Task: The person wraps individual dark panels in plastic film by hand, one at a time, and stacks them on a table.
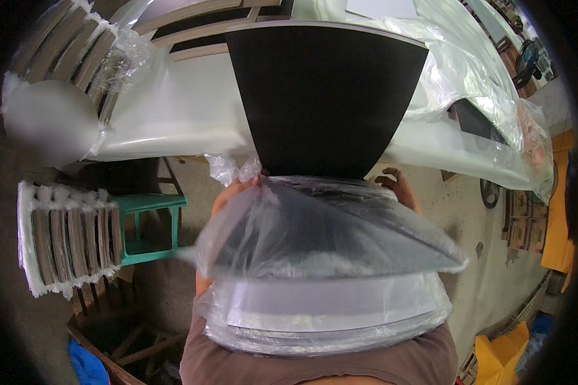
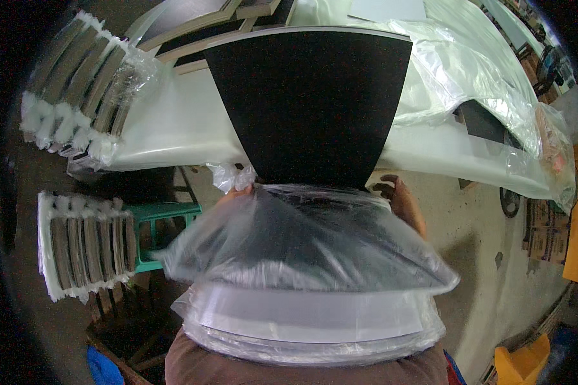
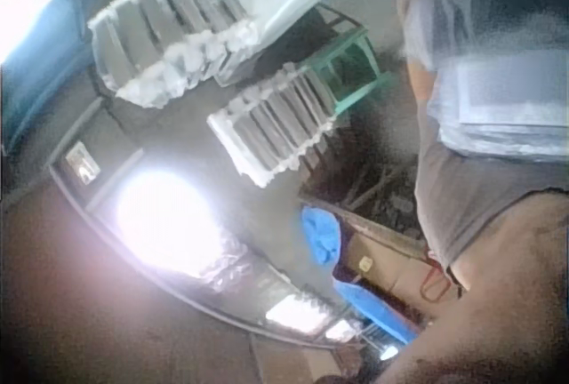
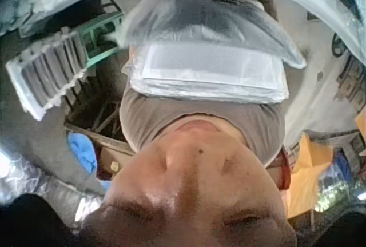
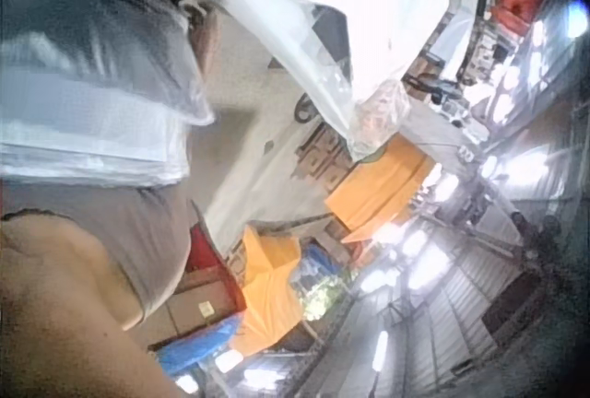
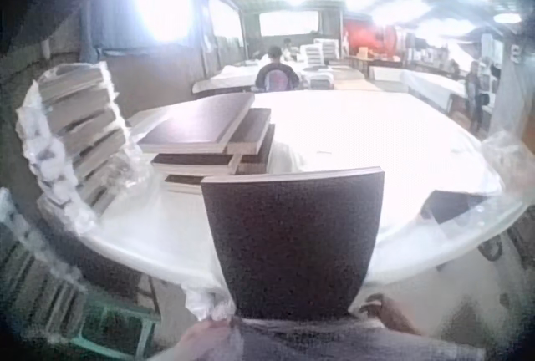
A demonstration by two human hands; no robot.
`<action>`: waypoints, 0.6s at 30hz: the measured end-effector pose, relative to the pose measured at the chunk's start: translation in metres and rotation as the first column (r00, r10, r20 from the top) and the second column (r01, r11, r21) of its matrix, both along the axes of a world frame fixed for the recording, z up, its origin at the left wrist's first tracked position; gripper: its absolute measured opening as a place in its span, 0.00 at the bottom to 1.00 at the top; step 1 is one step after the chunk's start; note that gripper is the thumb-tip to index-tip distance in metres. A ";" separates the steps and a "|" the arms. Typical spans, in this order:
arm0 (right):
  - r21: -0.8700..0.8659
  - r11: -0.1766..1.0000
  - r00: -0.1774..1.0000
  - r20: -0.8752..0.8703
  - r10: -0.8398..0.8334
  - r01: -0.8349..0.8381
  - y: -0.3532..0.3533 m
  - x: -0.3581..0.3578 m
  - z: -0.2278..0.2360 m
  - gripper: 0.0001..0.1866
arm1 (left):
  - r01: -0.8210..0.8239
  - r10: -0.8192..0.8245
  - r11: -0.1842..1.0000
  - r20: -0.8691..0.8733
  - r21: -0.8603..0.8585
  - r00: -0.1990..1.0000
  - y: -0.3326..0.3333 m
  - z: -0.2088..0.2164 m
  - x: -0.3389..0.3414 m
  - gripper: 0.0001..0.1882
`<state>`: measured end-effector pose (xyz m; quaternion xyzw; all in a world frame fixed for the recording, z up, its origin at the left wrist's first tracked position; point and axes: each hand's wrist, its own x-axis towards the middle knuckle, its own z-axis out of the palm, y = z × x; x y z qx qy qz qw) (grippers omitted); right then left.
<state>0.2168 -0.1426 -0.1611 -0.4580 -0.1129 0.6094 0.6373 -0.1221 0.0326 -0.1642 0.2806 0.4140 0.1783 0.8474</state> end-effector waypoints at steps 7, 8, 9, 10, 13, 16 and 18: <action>-0.073 0.771 0.735 0.258 0.627 -0.633 -0.003 0.015 0.055 0.28 | -0.060 0.094 0.984 -0.202 0.169 0.975 -0.011 0.000 0.002 0.17; -0.079 0.826 0.785 0.274 0.556 -0.557 -0.003 0.015 0.053 0.28 | -0.028 0.076 0.981 -0.245 0.194 0.967 -0.008 -0.009 0.005 0.16; -0.081 0.870 0.823 0.291 0.488 -0.487 0.001 0.013 0.050 0.28 | -0.042 0.079 0.982 -0.202 0.183 0.976 -0.006 -0.018 0.005 0.16; -0.082 0.907 0.855 0.308 0.417 -0.413 0.005 0.011 0.048 0.29 | -0.055 0.083 0.984 -0.160 0.171 0.984 -0.003 -0.029 0.003 0.15; -0.150 0.943 0.923 0.207 0.325 -0.298 0.013 0.005 0.031 0.22 | -0.142 0.157 0.983 -0.124 0.120 0.980 0.004 -0.070 0.003 0.15; -0.117 0.967 0.888 0.385 0.252 -0.224 0.013 -0.012 0.013 0.14 | -0.274 0.277 0.961 -0.120 0.042 0.953 -0.006 -0.070 0.010 0.17; -0.274 0.933 0.847 0.415 0.332 -0.231 0.020 0.012 -0.048 0.13 | -0.337 0.335 0.941 -0.060 -0.016 0.940 -0.013 -0.065 0.024 0.19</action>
